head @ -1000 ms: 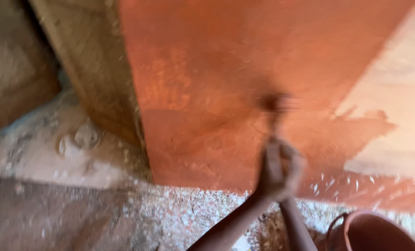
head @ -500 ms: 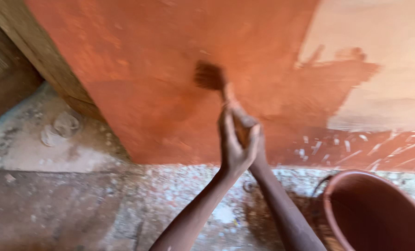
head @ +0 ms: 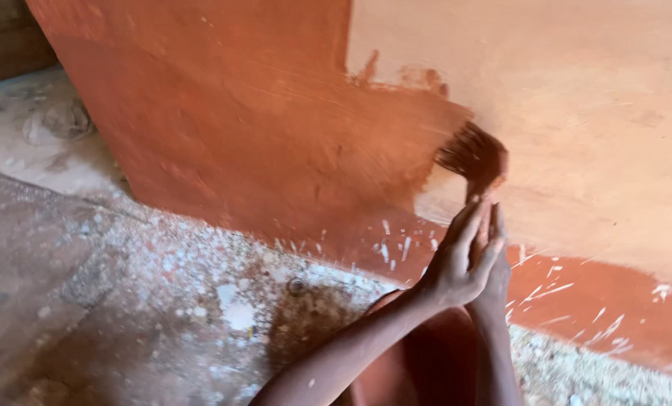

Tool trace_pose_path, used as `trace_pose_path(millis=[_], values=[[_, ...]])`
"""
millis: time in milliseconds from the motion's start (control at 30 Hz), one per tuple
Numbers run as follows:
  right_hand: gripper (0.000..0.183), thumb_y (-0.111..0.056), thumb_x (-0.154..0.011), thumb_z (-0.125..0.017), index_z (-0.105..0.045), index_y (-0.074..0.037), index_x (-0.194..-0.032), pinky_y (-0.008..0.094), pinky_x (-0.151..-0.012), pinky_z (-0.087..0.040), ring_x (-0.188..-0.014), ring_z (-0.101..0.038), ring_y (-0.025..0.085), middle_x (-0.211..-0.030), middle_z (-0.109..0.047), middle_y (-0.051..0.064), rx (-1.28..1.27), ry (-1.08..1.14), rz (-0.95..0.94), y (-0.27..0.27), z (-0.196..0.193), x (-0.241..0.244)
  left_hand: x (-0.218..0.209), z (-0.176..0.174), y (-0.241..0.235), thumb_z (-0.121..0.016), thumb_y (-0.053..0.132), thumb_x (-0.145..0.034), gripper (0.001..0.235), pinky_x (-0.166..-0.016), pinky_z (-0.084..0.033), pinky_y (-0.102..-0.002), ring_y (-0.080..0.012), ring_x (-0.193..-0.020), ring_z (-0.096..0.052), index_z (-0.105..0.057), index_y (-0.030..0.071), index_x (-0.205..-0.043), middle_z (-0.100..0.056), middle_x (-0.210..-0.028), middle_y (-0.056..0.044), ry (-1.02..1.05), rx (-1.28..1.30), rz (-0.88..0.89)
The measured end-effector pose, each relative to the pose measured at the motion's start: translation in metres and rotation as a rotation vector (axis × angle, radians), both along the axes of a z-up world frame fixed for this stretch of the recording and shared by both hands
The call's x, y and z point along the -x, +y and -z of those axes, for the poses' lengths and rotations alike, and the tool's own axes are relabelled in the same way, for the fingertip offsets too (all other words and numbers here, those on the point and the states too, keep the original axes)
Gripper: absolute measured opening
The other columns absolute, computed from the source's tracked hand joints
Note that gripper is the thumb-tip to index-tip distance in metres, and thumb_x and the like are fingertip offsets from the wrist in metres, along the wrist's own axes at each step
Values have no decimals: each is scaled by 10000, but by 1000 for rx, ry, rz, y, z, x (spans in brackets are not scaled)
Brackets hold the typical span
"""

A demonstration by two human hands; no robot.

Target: The person paints a wall with reddish-brown paint using a brush. They repeatedly dip the brush into a bucket of paint and apply it to the wall surface, covering previously unpainted areas.

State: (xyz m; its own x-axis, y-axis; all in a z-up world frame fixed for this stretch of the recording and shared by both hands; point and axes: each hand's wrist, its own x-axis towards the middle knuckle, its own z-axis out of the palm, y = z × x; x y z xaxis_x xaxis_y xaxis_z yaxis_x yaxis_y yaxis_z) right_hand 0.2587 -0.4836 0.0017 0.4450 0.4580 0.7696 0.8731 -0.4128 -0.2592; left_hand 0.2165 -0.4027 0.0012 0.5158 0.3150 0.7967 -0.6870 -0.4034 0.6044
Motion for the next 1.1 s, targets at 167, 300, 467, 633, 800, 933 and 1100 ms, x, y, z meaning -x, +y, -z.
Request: trace_pose_path(millis=[167, 300, 467, 633, 800, 933, 1100], values=[[717, -113, -993, -512, -217, -105, -1647, 452, -1102, -441, -1496, -396, 385, -1718, -205, 215, 75, 167, -286, -38, 3, -29, -4, 11, -43, -447, 193, -1156, 628, -1356, -272, -453, -426, -1648, -272, -172, -84, -1648, -256, -1728, -324, -104, 75, -126], [748, -117, -996, -527, -180, -48, -1656, 421, -1188, -357, -1540, -358, 329, -1713, -260, 193, 18, 401, -502, -52, 5, -31, -8, 16, -60, -455, 167, -1142, 633, -1313, -330, -427, -386, -1618, -335, -166, -73, -1652, -265, -1727, -308, -57, 147, -184], [940, -105, -892, -605, -42, -62, -1643, 378, -1087, -402, -1394, -413, 314, -1701, -215, 180, 109, 633, -766, -70, -22, -45, -3, -1, -65, -568, 131, -1029, 728, -806, -538, -292, -330, -1007, -631, -202, -24, -1639, -378, -1693, -219, 189, 339, -78], [1056, -65, -890, -750, -54, -60, -1684, 425, -1176, -330, -1483, -338, 302, -1731, -135, 207, -45, 902, -1191, -76, -20, -43, 5, 3, -44, -587, 136, -1069, 684, -1021, -529, -321, -248, -1285, -503, -262, 1, -1656, -369, -1691, -164, 170, 271, 2], [678, -197, -1038, -577, -291, -141, -1651, 377, -817, -576, -1077, -625, 212, -1333, -600, 187, -439, 1183, -596, -17, -1, -29, 17, 35, -7, -459, 174, -1131, 426, -1115, -483, -355, -220, -1353, -555, -464, -38, -1501, -566, -1487, -182, 177, 214, 60], [639, -149, -1025, -624, -309, -231, -1575, 270, -469, -450, -642, -577, 128, -1075, -721, 98, -286, 1089, -196, -2, 17, -23, 27, 91, 32, -526, 247, -1125, 386, -997, -564, -350, -173, -1140, -663, -558, -5, -1416, -682, -1308, -135, 308, 360, 197], [668, -135, -1053, -660, -300, -180, -1614, 264, -363, -376, -539, -481, 101, -964, -632, 160, -110, 1017, -111, -5, 34, -19, 30, 175, 109, -598, 332, -1046, 401, -927, -566, -326, -165, -1096, -695, -602, 34, -1314, -699, -1255, -95, 481, 383, 86]])
